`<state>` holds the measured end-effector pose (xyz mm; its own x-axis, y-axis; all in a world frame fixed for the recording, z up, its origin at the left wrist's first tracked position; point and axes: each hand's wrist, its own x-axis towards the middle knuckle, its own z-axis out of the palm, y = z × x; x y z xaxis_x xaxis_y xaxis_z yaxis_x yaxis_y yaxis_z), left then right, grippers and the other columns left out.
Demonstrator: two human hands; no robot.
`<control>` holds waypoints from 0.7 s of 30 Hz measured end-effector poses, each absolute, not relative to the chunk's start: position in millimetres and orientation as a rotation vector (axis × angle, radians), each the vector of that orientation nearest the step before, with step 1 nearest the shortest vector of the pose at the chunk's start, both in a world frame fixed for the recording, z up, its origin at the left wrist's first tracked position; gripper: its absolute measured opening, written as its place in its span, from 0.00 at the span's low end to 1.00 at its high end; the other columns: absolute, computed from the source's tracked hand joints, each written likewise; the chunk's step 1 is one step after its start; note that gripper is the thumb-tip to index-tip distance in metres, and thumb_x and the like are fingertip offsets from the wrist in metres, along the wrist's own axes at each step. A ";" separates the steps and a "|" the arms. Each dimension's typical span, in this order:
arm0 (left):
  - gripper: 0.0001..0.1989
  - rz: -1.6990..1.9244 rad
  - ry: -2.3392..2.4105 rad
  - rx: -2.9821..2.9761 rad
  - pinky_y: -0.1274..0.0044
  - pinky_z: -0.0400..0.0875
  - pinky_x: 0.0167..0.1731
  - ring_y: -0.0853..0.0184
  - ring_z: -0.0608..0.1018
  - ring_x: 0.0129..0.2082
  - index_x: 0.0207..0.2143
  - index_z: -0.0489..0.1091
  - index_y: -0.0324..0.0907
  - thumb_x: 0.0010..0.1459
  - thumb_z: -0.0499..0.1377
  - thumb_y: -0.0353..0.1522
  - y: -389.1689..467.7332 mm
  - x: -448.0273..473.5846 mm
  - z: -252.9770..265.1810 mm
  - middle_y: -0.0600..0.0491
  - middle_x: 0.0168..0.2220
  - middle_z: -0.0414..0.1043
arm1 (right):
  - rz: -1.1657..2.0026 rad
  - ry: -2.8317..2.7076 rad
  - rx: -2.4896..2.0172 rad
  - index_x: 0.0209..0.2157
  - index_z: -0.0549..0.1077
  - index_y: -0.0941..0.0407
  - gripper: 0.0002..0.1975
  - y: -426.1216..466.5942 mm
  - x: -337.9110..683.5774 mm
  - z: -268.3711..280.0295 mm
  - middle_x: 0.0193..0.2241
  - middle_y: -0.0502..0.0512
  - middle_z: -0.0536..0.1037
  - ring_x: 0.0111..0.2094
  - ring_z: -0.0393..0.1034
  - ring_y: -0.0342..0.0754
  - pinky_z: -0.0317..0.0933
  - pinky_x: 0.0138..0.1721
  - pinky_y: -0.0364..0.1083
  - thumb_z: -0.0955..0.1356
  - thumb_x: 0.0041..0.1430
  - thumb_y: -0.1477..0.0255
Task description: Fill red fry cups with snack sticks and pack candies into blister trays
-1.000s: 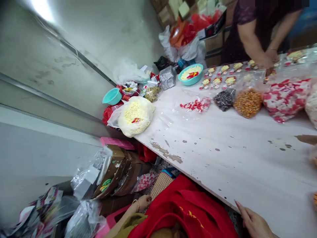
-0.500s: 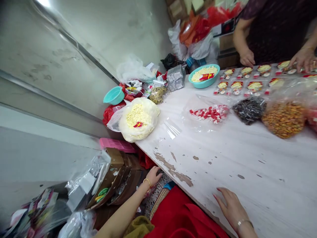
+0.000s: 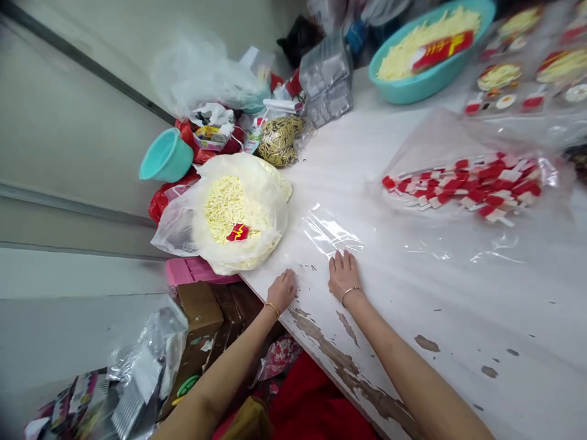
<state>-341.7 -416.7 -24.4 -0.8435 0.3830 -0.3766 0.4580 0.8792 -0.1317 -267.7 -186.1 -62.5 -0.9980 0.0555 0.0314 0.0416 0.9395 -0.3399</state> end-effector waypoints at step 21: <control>0.33 0.144 2.593 1.277 0.72 0.70 0.43 0.57 0.75 0.44 0.61 0.53 0.35 0.55 0.56 0.33 -419.9 -200.6 -3.4 0.42 0.50 0.70 | 0.309 -2.723 0.019 0.47 0.71 0.58 0.15 -321.3 -54.1 -97.4 0.53 0.60 0.71 0.56 0.59 0.58 0.58 0.55 0.58 0.62 0.59 0.79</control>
